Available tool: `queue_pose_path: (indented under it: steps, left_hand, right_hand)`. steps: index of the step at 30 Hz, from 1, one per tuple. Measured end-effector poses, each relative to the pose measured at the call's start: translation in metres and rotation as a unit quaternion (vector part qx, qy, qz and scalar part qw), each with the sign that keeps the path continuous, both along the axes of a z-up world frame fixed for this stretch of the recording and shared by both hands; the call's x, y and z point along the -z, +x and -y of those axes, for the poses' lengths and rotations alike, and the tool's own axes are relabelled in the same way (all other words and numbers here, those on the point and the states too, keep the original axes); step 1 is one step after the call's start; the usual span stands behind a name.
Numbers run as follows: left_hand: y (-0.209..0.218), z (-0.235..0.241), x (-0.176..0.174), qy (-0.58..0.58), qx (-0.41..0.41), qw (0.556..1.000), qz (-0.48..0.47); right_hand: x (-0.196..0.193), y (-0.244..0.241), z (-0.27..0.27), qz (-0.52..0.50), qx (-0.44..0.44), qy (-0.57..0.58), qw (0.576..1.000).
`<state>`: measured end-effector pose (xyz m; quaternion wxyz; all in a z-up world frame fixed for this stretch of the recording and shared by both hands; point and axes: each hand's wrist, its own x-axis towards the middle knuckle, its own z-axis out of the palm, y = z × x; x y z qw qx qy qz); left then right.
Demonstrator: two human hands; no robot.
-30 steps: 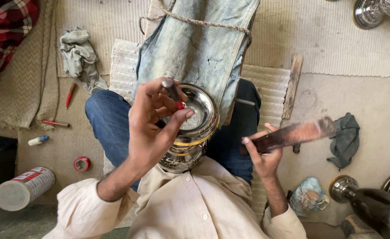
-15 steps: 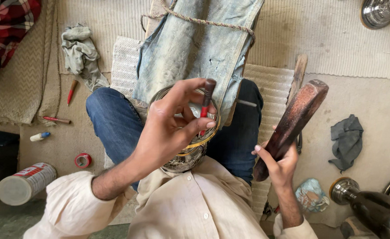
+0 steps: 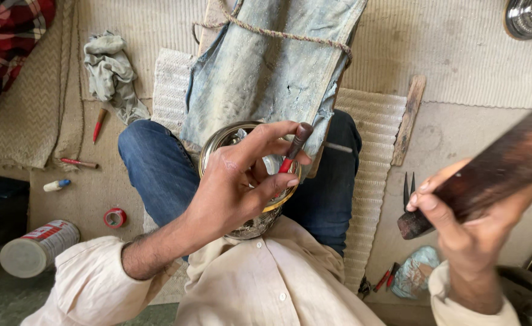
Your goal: The person uses a hammer and a metal punch to repeatedly strike the rim of a silver-colored metal vessel. The vessel is held in place on a cloth-covered support while the person rotates it to work around the edge.
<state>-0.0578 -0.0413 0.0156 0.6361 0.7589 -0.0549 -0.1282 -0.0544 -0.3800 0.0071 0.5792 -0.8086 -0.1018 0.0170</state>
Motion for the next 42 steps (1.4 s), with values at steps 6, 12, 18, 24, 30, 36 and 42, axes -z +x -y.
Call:
queue_pose_path:
  steps: [6, 12, 18, 24, 30, 36, 42]
  left_hand:
    - [0.0, 0.0, 0.001, 0.0, 0.026, 1.0, 0.008]
    - [0.014, 0.0, 0.002, 0.009, 0.091, 0.995, 0.027]
    - [0.022, 0.002, 0.003, 0.03, 0.166, 0.981, 0.1]
    - [0.033, 0.007, 0.007, 0.017, 0.238, 0.964, 0.114]
    - [0.044, 0.009, 0.006, 0.024, 0.321, 0.944, 0.07]
    - [0.052, 0.006, 0.001, -0.042, 0.376, 0.922, 0.08]
    - [0.055, 0.01, 0.0, 0.031, 0.424, 0.904, 0.051]
  right_hand:
    - [-0.021, 0.023, 0.006, -0.014, -0.144, -0.349, 0.926]
    - [-0.009, 0.021, 0.01, -0.003, -0.156, -0.267, 0.951]
    - [0.015, -0.018, 0.013, -0.096, -0.032, -0.014, 0.995]
    - [0.032, -0.059, 0.007, -0.053, -0.012, -0.098, 0.994]
    - [0.047, -0.094, -0.012, -0.072, 0.077, -0.101, 0.989]
    - [0.057, -0.117, -0.023, -0.088, 0.124, -0.02, 0.988]
    - [0.065, -0.124, -0.027, -0.096, 0.136, -0.024, 0.986]
